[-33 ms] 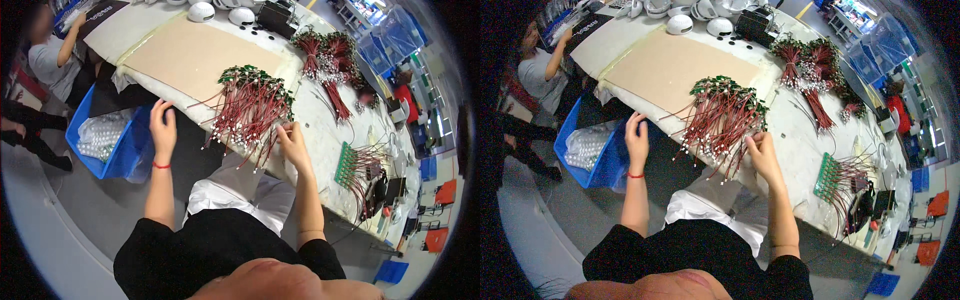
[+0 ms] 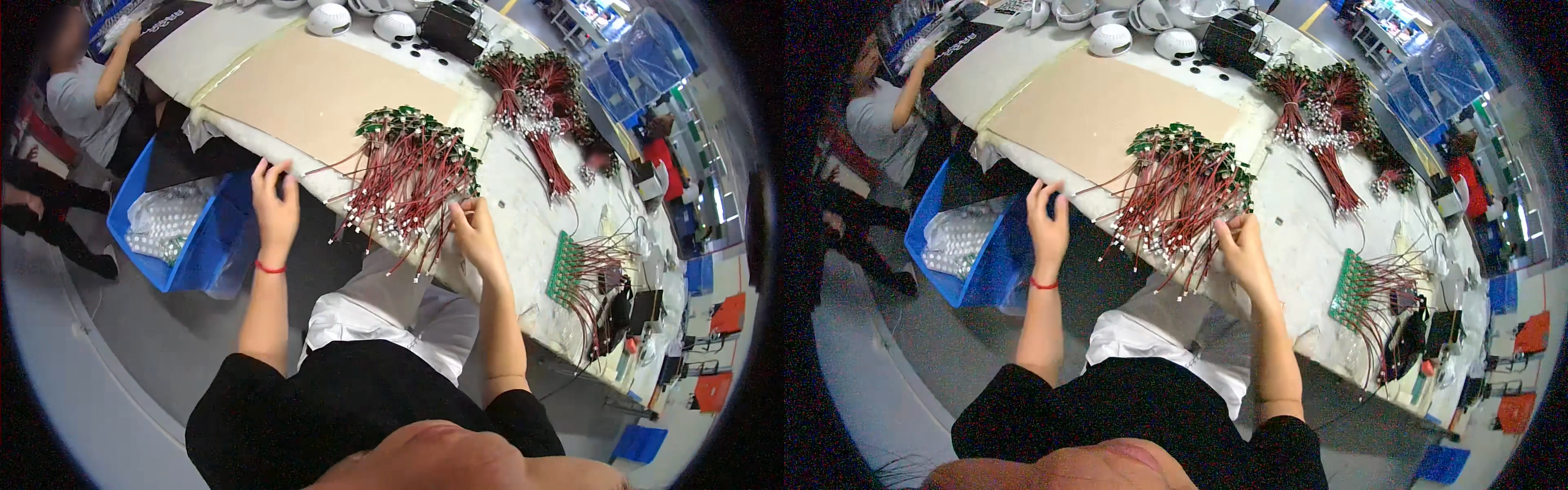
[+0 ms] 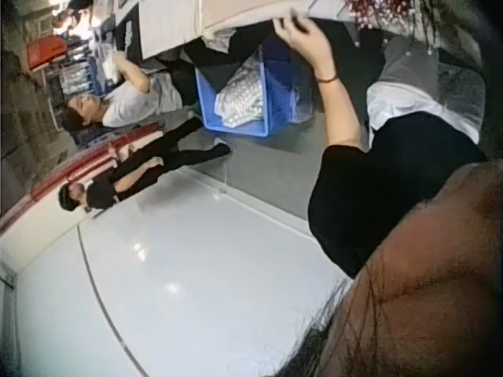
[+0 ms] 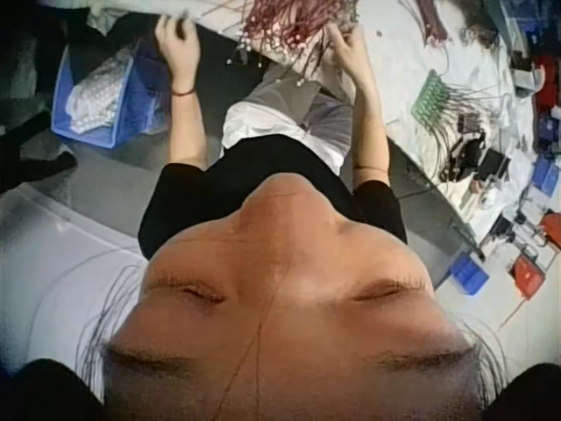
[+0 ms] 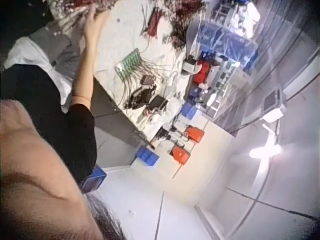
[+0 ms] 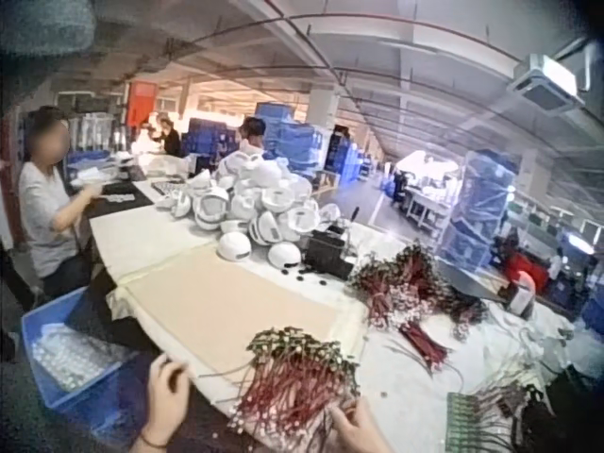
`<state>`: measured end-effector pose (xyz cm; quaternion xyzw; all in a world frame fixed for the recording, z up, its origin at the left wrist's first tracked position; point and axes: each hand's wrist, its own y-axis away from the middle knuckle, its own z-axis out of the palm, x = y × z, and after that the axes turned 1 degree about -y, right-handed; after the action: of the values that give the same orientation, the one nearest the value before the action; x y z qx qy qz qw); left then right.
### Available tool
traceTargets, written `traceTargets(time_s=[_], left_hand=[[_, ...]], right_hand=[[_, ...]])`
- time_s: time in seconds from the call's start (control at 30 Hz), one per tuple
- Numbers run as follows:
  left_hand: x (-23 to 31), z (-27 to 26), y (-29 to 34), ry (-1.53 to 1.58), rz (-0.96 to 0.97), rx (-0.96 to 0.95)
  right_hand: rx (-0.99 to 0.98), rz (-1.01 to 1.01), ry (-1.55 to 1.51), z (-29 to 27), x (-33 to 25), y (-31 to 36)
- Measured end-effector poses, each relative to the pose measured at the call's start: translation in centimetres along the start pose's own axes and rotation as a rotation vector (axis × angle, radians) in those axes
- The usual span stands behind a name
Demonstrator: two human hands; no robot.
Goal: The person gathers bundles of red-wired decorative light strands with white tips and green circuit boards, aligns them, and secures them with green zip ties. The person repeatedly picks up bundles, wraps the ties, and places the finished bundles on the table.
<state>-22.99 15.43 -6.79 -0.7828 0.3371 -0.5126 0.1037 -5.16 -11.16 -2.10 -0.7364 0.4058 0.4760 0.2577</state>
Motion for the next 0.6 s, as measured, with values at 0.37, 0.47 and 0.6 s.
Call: traceTargets(time_s=[0.37,0.47,0.6], left_hand=[[4.2,0.7,-0.7,-0.405,0.051,-0.076],[4.2,0.3,-1.5,-0.132,0.112,-0.185],[5.8,0.9,-3.2,-0.070,0.020,-0.290]], right_hand=[[-0.019,-0.134,0.054,1.5,0.3,-1.9],[-0.035,-0.117,-0.025,1.1,-0.1,-1.0],[0.049,-0.014,-0.202,1.0,-0.7,0.6]])
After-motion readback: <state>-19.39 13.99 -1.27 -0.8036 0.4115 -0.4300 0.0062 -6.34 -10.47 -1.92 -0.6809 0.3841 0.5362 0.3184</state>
